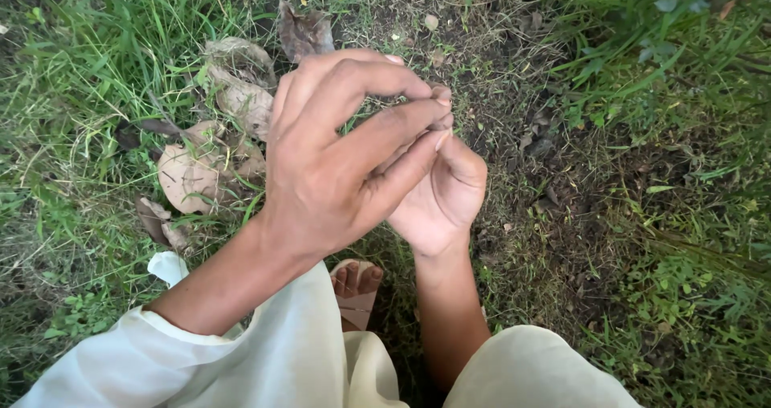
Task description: Picking weeds and grass by hand from an outdoor area.
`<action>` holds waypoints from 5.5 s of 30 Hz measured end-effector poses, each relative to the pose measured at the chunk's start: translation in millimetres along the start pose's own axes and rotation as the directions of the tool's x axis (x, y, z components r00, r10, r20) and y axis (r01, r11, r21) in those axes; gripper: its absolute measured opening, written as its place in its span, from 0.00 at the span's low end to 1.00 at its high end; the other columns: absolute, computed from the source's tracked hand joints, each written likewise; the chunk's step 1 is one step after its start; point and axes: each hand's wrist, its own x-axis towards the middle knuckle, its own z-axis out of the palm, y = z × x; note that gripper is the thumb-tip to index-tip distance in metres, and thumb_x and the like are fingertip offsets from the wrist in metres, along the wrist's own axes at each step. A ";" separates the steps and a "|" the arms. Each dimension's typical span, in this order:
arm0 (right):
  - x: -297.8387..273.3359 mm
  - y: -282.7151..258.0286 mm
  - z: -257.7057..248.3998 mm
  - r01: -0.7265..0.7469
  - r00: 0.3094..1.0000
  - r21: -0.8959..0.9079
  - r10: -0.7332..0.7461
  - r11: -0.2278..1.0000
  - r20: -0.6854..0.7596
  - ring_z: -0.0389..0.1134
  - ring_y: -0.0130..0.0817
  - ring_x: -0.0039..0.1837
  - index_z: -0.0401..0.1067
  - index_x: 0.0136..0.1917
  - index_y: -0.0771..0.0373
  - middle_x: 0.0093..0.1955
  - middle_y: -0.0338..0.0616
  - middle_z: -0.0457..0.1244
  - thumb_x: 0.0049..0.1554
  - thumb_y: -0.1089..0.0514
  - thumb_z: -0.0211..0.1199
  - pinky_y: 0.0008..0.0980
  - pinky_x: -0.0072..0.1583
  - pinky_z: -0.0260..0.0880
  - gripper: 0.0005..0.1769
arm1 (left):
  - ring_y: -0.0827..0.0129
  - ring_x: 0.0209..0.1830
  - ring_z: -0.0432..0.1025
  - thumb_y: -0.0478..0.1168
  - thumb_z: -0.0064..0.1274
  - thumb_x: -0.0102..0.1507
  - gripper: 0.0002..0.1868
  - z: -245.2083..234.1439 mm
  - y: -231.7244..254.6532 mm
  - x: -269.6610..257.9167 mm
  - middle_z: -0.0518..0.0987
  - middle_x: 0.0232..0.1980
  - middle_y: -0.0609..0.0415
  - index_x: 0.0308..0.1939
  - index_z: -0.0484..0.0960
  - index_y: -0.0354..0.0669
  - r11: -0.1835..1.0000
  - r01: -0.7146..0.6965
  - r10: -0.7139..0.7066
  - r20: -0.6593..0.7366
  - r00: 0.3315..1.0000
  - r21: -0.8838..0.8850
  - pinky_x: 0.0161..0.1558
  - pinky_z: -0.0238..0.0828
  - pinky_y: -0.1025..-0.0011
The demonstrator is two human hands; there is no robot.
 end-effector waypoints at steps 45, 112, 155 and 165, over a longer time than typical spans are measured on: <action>67.0 -150.9 -142.0 -0.252 0.536 -0.966 -0.821 0.065 -0.194 0.70 0.33 0.57 0.72 0.59 0.59 0.57 0.45 0.68 0.50 0.73 0.64 0.33 0.56 0.73 0.24 | 0.63 0.65 0.70 0.63 0.46 0.60 0.34 96.6 -130.5 -33.2 0.78 0.65 0.51 0.62 0.71 0.45 -0.432 0.764 -0.638 0.761 0.116 -0.479 0.65 0.62 0.58; 34.2 -16.6 -18.2 0.152 0.847 -0.285 -0.024 -0.946 0.531 0.65 0.45 0.66 0.79 0.54 0.53 0.61 0.42 0.70 0.56 0.47 0.67 0.52 0.70 0.48 0.15 | 0.76 0.29 0.69 0.46 0.47 0.70 0.08 84.8 -120.9 -62.6 0.75 0.32 0.62 0.39 0.76 0.49 -0.582 0.603 -0.561 0.806 0.187 -0.545 0.31 0.69 0.76; 220.5 -287.3 -250.0 -0.516 0.472 -0.713 -0.852 -0.474 0.225 0.74 0.37 0.39 0.79 0.49 0.64 0.39 0.49 0.72 0.61 0.53 0.66 0.38 0.44 0.70 0.11 | 0.88 0.24 0.60 0.39 0.55 0.66 0.05 55.8 -110.4 2.2 0.74 0.29 0.67 0.44 0.83 0.44 0.388 0.838 -0.688 0.485 0.540 -0.383 0.25 0.58 0.83; 156.7 -241.1 -230.4 -0.456 0.502 -0.822 -0.861 -0.340 0.078 0.65 0.27 0.38 0.79 0.43 0.66 0.36 0.42 0.71 0.62 0.54 0.66 0.29 0.42 0.65 0.13 | 0.85 0.33 0.67 0.37 0.53 0.68 0.04 67.1 -105.4 -12.2 0.78 0.36 0.65 0.44 0.82 0.42 0.473 0.786 -0.570 0.543 0.617 -0.397 0.35 0.64 0.81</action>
